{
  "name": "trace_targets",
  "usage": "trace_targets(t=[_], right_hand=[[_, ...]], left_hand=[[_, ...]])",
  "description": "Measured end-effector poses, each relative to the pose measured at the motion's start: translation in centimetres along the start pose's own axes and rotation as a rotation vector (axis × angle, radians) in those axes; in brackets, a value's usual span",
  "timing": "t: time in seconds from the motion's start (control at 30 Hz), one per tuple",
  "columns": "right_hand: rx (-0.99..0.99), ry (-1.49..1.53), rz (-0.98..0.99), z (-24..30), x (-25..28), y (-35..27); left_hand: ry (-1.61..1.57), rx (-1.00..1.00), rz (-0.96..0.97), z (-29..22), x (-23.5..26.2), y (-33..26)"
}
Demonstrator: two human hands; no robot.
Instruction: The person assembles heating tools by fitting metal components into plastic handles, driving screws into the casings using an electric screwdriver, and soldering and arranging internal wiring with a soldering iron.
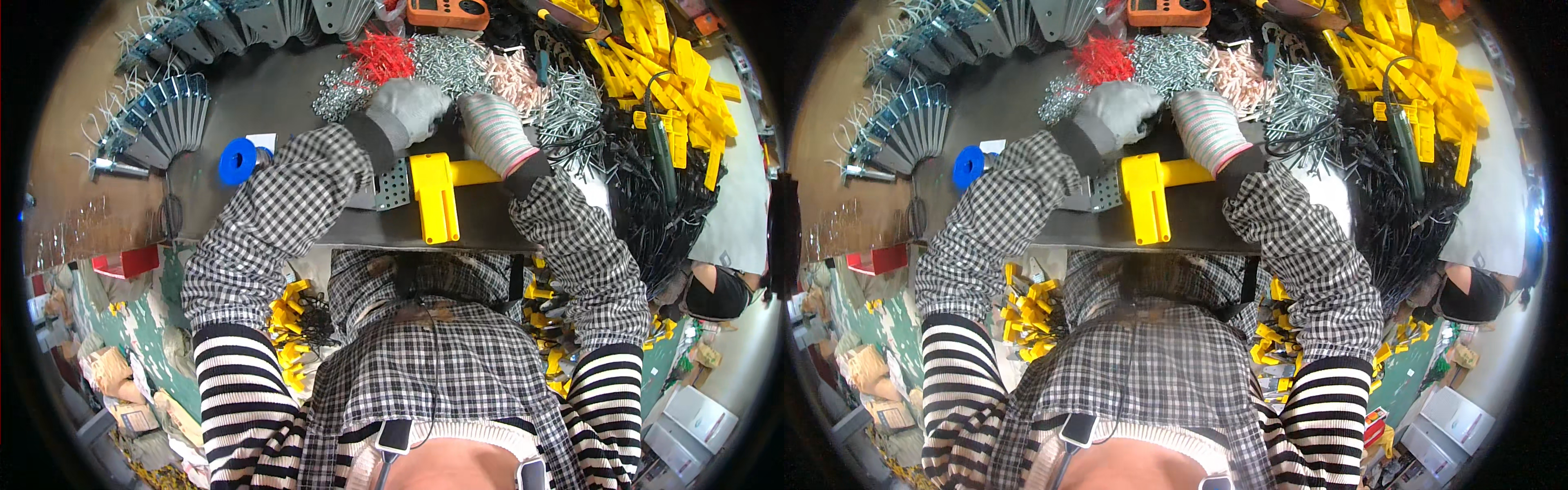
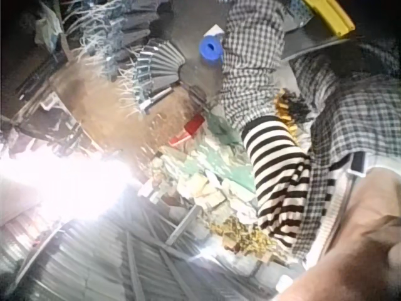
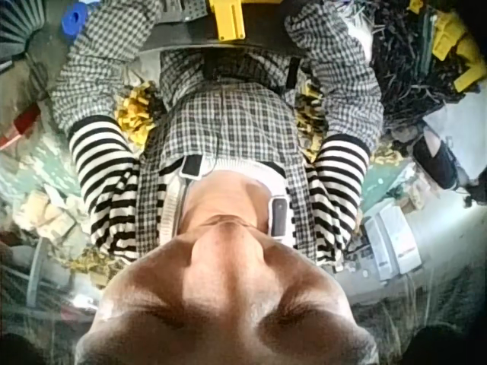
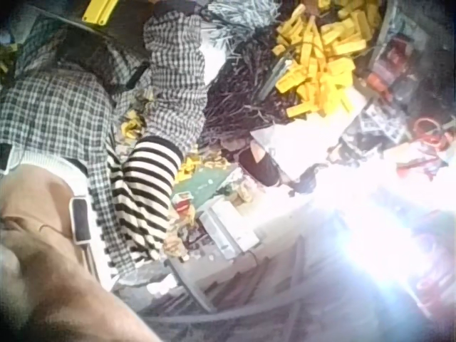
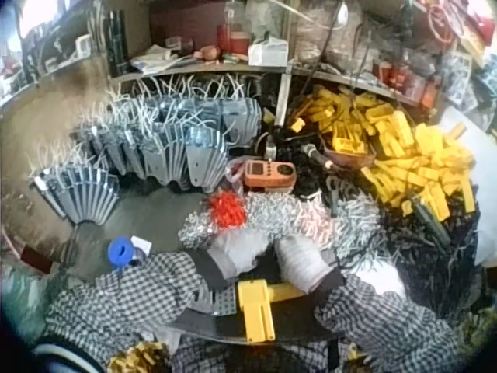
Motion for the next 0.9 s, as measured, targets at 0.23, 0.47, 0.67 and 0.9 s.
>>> trace_targets(t=[0.23, 0.47, 0.67, 0.9], right_hand=[[-0.02, 1.043, -0.031, 0.2, 3.3, -6.8], [-0.214, 1.638, 0.336, 3.3, -0.9, -15.7], [-0.164, 1.311, 0.294, 3.5, 0.6, -15.8], [0.05, 0.926, 0.004, 3.6, 2.2, -15.9]], left_hand=[[-1.26, 0.107, -0.318, -2.4, 0.9, -10.9], [-1.092, 0.2, -0.361, -8.8, -0.9, -15.6], [-0.949, 0.264, -0.282, -9.1, -1.3, -15.4], [-1.112, 0.304, -0.352, -9.6, -2.1, -15.0]])
Point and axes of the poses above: each hand's wrist, its own y-axis towards the middle knuckle, its own x-axis out of the back of the hand, z = x × y, the point moved 4 cm from there along y, towards the middle knuckle, and after that the axes turned 4 degrees about z, right-handed, at the moved point
